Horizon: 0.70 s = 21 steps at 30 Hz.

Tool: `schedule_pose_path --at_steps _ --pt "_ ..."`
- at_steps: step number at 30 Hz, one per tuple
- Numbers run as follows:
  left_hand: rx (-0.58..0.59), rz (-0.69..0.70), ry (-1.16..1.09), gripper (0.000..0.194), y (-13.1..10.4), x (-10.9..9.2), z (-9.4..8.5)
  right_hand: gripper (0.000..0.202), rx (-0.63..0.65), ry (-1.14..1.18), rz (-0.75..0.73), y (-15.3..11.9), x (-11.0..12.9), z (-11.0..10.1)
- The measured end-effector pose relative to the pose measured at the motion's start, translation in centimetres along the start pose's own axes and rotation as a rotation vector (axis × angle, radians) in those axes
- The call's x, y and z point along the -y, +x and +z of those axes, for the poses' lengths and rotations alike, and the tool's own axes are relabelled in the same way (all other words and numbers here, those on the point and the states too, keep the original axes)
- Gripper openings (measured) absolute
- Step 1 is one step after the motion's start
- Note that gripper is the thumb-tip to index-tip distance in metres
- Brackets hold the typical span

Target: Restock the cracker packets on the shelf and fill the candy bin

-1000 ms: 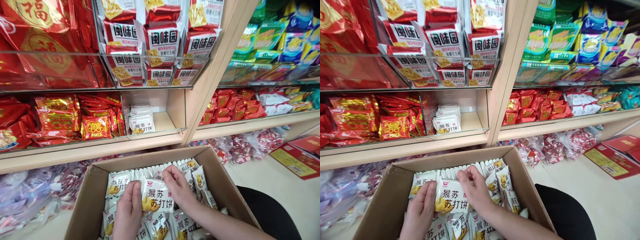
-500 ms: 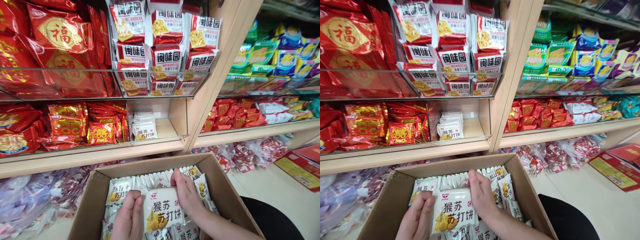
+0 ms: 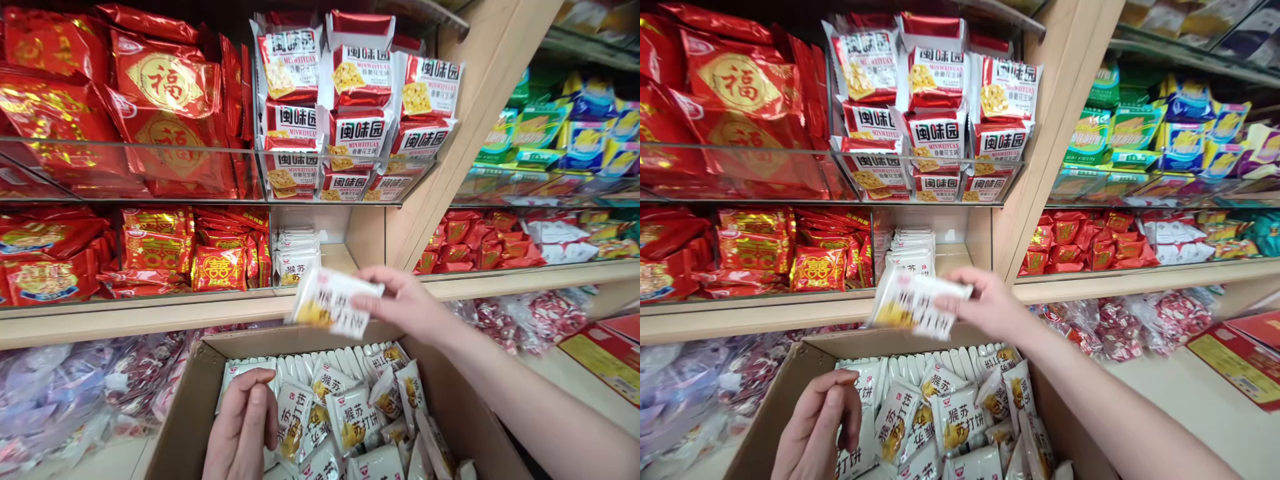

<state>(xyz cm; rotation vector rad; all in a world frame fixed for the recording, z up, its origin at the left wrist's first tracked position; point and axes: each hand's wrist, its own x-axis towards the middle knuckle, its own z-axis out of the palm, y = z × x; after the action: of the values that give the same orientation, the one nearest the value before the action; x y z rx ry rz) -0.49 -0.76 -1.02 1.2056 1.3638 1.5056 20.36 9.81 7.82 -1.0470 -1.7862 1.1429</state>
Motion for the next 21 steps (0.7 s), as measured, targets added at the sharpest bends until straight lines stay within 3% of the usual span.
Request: schedule_pose_path --at_steps 3,5,8,13,18,21 --pt "0.063 -0.068 0.004 0.027 -0.1 0.6 0.3 0.029 -0.215 -0.213 -0.11 4.9 -0.1 -1.5" --pt "0.119 -0.081 0.003 0.029 -0.3 1.0 0.4 0.025 -0.179 -0.422 -0.127 7.7 -0.8 -1.4" --pt "0.197 -0.039 0.038 0.029 -0.3 1.6 0.5 0.023 -0.005 -0.724 -0.108 10.4 -2.0 0.1" --pt "0.254 0.002 0.151 0.023 0.0 2.3 0.1 0.028 0.047 -0.92 -0.133 11.5 -2.7 2.5" --pt "0.327 0.076 0.285 0.017 0.3 2.4 0.1 0.06 0.017 -1.123 -0.203 11.8 -2.0 3.1" --pt "0.448 0.148 0.407 0.017 0.6 2.3 0.1 0.06 0.077 -1.183 -0.176 12.3 -1.9 3.7"
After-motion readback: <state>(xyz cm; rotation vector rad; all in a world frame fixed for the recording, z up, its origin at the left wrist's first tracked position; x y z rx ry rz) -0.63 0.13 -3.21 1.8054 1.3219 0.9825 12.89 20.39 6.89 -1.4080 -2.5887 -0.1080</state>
